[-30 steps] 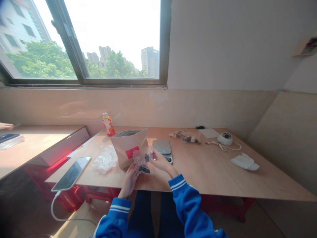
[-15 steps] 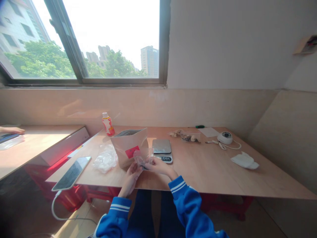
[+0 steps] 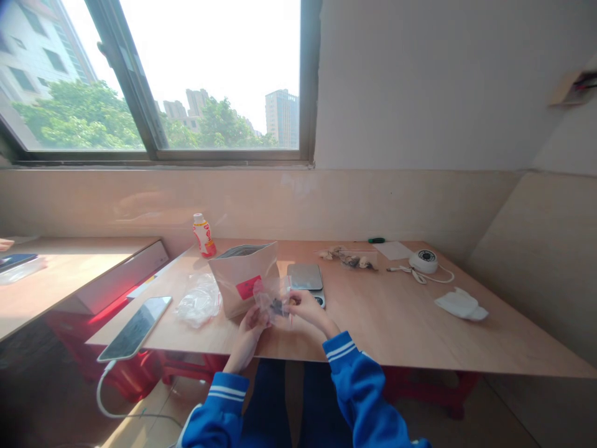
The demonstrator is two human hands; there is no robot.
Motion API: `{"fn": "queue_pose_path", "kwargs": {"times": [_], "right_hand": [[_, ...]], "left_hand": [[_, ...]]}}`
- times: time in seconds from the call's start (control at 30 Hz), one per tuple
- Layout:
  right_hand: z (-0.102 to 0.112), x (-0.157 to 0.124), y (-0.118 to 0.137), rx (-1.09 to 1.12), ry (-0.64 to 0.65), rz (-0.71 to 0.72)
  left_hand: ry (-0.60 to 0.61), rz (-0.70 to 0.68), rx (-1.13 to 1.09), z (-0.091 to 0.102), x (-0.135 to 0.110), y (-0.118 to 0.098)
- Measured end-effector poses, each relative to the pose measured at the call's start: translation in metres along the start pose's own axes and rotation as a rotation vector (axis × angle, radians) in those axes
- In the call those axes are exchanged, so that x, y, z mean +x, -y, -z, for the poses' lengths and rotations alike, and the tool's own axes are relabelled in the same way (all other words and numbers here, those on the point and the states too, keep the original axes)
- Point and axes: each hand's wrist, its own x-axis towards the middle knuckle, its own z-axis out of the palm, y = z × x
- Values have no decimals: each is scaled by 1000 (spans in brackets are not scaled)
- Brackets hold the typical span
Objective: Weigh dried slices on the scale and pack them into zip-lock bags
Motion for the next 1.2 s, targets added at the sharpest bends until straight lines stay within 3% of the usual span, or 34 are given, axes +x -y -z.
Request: {"fn": "queue_pose_path", "kwargs": {"times": [0.13, 0.27, 0.37, 0.47, 0.6, 0.77, 0.93, 1.03, 1.13, 1.2], "right_hand": [[32, -5, 35, -241, -106, 37], [57, -6, 100, -389, -103, 181], [52, 9, 145, -433, -217, 327], [31, 37, 167, -421, -239, 509], [7, 70, 163, -477, -88, 604], [6, 74, 150, -499, 23, 653], [7, 72, 148, -365, -74, 634], [0, 77, 146, -283, -53, 634], [-6, 82, 143, -302, 9, 654], [-7, 82, 141, -365, -53, 670]], "left_hand": [[-38, 8, -36, 2, 1, 3], [-56, 41, -85, 3, 2, 6], [-78, 57, -89, 4, 2, 7], [-51, 51, -67, 3, 1, 5], [-39, 49, -66, 3, 1, 4], [-44, 70, -115, 3, 1, 5], [-54, 90, -133, 2, 0, 4], [-53, 84, -128, 2, 1, 5], [-53, 74, -121, 2, 2, 6], [-52, 75, -122, 2, 2, 5]]}}
